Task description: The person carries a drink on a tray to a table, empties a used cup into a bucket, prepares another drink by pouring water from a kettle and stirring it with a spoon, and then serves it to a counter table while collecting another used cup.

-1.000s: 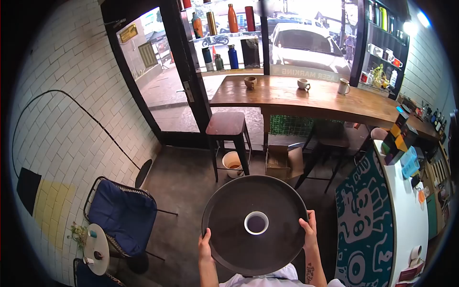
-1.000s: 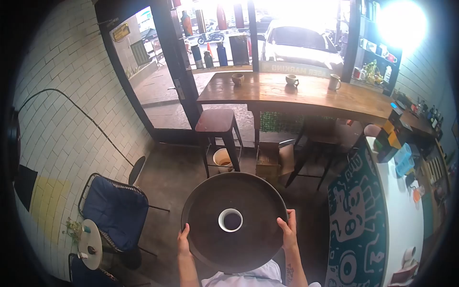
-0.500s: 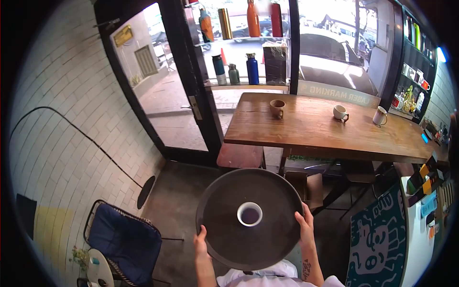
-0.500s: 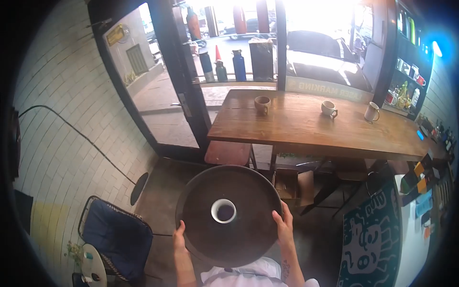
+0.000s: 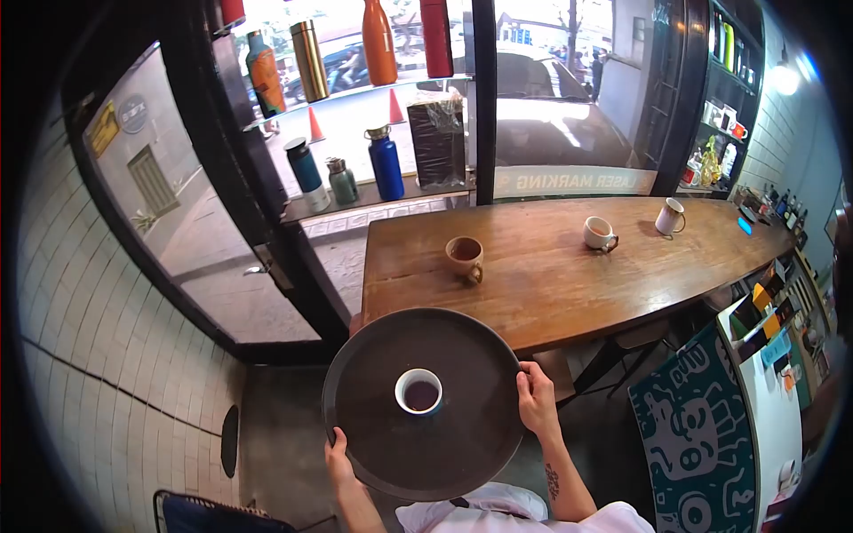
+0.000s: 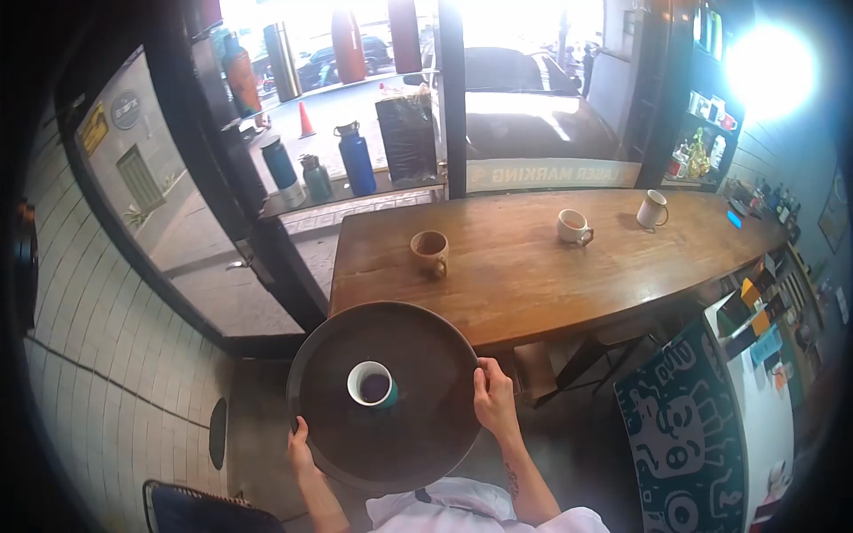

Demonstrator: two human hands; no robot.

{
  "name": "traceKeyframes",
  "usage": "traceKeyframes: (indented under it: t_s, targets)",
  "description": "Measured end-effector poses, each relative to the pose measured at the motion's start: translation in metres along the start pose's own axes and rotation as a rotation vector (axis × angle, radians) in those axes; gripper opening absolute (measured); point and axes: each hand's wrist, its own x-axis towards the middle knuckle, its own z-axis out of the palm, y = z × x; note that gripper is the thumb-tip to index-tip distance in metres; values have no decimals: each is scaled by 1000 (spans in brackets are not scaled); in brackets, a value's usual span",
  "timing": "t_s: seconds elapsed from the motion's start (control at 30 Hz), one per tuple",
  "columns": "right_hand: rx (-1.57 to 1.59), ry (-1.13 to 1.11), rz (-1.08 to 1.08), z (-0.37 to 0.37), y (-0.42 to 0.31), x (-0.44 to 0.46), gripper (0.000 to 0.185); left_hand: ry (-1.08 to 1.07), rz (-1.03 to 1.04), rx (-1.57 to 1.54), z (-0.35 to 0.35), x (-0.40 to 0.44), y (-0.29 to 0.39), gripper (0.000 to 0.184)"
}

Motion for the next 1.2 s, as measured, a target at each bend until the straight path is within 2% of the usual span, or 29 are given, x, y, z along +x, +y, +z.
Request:
traceKeyframes:
  t_s: [0.1,0.17,0.23,0.3,0.37,0.47,0.57,0.6,0.63,0.7,0.73,0.8,0.9,1.0,1.13,1.2]
  targets:
    - [-82,75,-48,18,6,25,18,-130,-10,-43,17,42,9,54]
    - [-114,97,-27,25,4,38,19,-126,-49,-54,40,45,29,54]
    - [-284,121,-91,32,4,50,19,-124,-49,-20,45,64,24,53]
    - [-302,126,-95,37,2,63,17,-106,-33,11,51,75,27,52]
    - [-461,104,-92,38,9,74,16,-25,-69,22,60,73,29,51]
    - [-627,25,-130,31,5,88,15,-45,-60,-34,60,78,24,51]
    - [-535,-88,-151,12,-5,119,20,29,-40,-28,67,69,23,51]
    - [-424,-55,-190,9,-2,136,27,37,-39,-26,68,67,25,51]
    - [-317,-21,-227,8,4,156,34,22,-57,-48,70,63,27,50]
    - [-194,43,-280,13,8,195,63,10,-76,-71,72,56,27,49]
    - [-191,39,-285,17,10,212,63,4,-65,-86,74,54,25,48]
    - [-187,-54,-231,29,14,240,86,6,-44,-107,79,50,25,47]
    - [-208,-146,-335,52,19,260,94,95,-48,-96,83,41,24,46]
    - [-259,-119,-431,77,22,263,93,23,-48,-150,83,42,21,45]
    - [-261,-76,-356,85,15,268,89,52,-55,-145,85,38,20,45]
    - [-216,-131,-320,77,9,265,86,50,-68,-148,85,37,20,45]
